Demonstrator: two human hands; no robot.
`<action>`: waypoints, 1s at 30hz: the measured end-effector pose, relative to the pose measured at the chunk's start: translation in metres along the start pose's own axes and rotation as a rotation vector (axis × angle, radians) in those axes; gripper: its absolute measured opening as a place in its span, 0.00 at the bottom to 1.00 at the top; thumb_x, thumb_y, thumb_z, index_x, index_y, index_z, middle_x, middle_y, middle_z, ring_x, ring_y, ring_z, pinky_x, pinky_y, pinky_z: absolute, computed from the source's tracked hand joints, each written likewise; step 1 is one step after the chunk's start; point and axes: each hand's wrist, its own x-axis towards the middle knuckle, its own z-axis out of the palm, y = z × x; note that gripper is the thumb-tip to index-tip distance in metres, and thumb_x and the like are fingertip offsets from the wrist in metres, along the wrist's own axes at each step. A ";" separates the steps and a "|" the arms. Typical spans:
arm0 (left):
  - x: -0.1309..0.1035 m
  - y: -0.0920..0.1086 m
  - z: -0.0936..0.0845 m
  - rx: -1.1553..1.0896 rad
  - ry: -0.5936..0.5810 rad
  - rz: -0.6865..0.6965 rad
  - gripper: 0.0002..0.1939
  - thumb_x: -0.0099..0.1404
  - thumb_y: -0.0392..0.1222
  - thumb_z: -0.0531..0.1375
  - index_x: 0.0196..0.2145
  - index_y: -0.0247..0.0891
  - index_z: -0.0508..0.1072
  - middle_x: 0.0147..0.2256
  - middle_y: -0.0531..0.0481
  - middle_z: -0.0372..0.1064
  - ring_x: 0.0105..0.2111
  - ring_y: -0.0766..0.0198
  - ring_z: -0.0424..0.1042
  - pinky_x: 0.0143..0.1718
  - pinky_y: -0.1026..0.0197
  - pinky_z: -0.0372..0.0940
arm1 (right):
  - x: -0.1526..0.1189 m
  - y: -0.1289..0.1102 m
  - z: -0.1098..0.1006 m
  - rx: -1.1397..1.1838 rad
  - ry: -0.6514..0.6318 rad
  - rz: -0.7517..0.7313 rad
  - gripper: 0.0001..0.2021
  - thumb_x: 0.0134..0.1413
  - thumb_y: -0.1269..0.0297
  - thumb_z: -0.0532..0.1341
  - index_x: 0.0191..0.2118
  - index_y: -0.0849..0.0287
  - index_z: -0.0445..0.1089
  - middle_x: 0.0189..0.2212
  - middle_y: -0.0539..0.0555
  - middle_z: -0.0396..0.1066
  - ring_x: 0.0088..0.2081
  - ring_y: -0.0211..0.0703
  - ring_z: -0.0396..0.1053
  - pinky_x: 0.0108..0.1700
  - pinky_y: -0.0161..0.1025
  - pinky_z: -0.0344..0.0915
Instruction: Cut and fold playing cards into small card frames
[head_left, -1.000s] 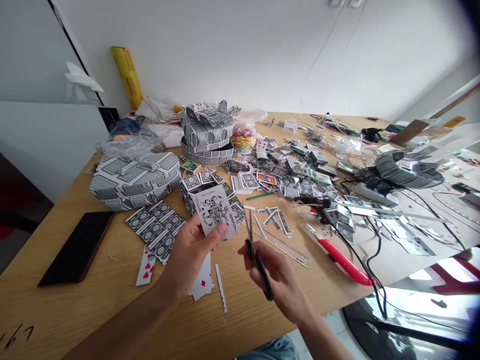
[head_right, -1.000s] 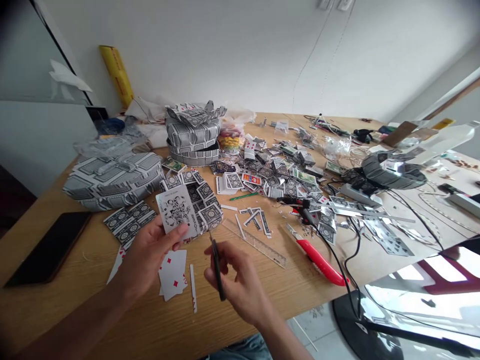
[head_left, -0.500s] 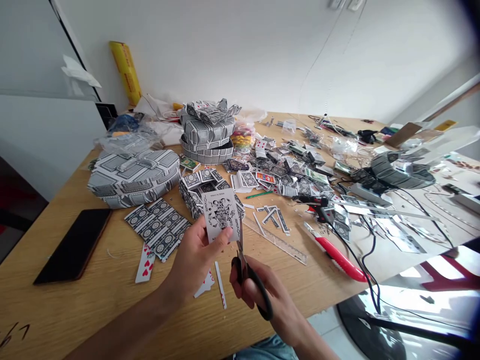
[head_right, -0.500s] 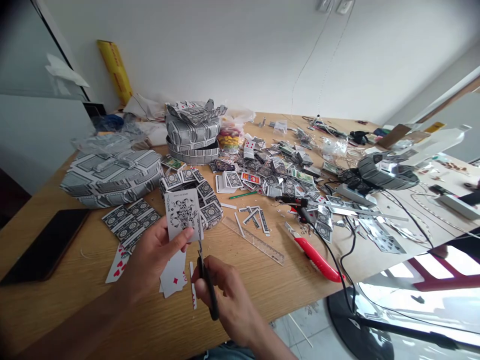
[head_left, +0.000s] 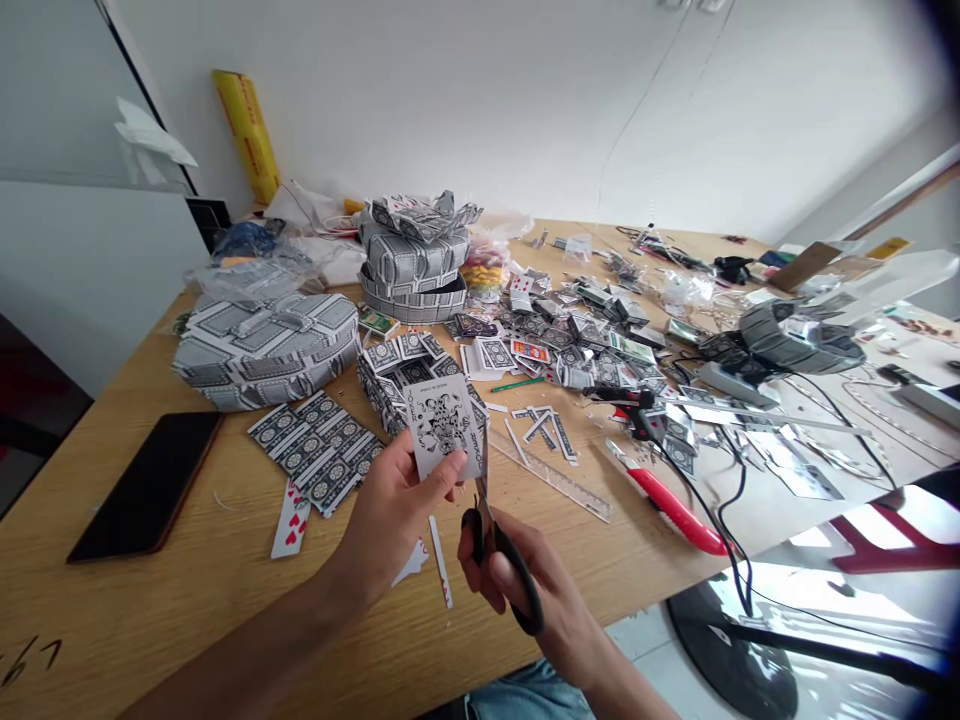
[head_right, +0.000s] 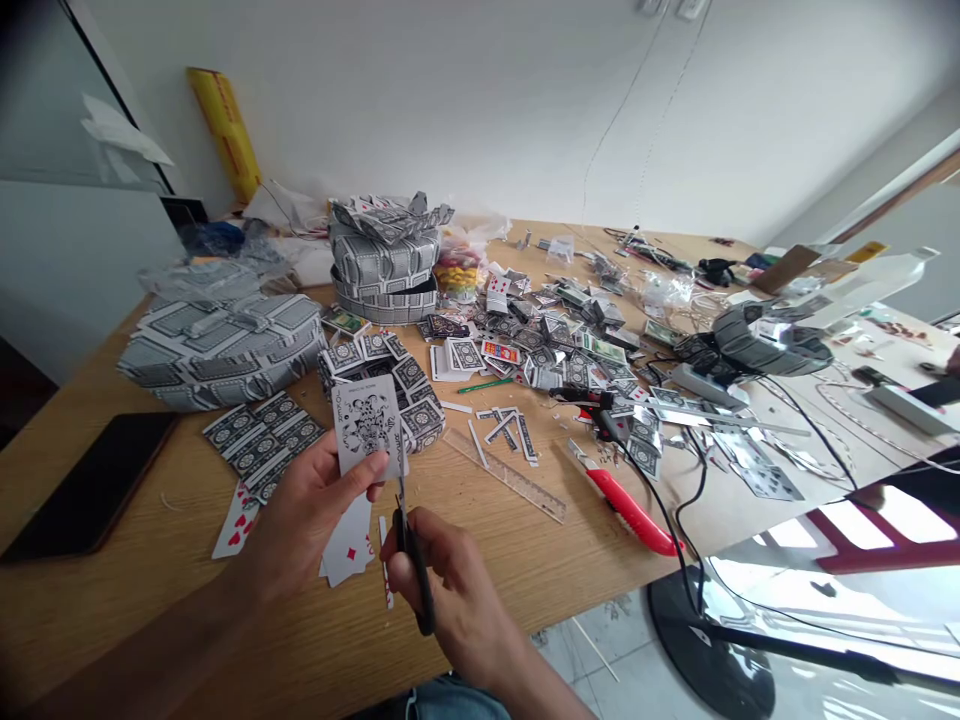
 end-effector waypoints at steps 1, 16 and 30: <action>0.000 -0.001 -0.001 -0.005 -0.005 -0.003 0.14 0.59 0.49 0.65 0.31 0.37 0.67 0.24 0.57 0.65 0.26 0.71 0.62 0.30 0.68 0.59 | 0.000 0.000 0.000 -0.003 -0.003 0.000 0.28 0.55 0.34 0.55 0.33 0.60 0.63 0.26 0.50 0.61 0.26 0.34 0.54 0.30 0.35 0.52; 0.002 -0.003 -0.002 0.005 0.007 -0.033 0.15 0.59 0.50 0.66 0.31 0.37 0.68 0.25 0.57 0.66 0.25 0.72 0.62 0.27 0.68 0.58 | 0.000 0.003 0.001 0.041 0.015 0.017 0.27 0.56 0.37 0.56 0.32 0.61 0.64 0.24 0.48 0.59 0.24 0.31 0.51 0.26 0.33 0.50; 0.002 0.005 -0.003 0.064 0.007 -0.076 0.16 0.57 0.52 0.66 0.30 0.38 0.66 0.21 0.60 0.62 0.18 0.74 0.54 0.21 0.67 0.52 | -0.006 0.011 0.004 0.032 0.095 0.123 0.26 0.57 0.39 0.57 0.29 0.61 0.64 0.19 0.45 0.57 0.19 0.28 0.50 0.20 0.30 0.47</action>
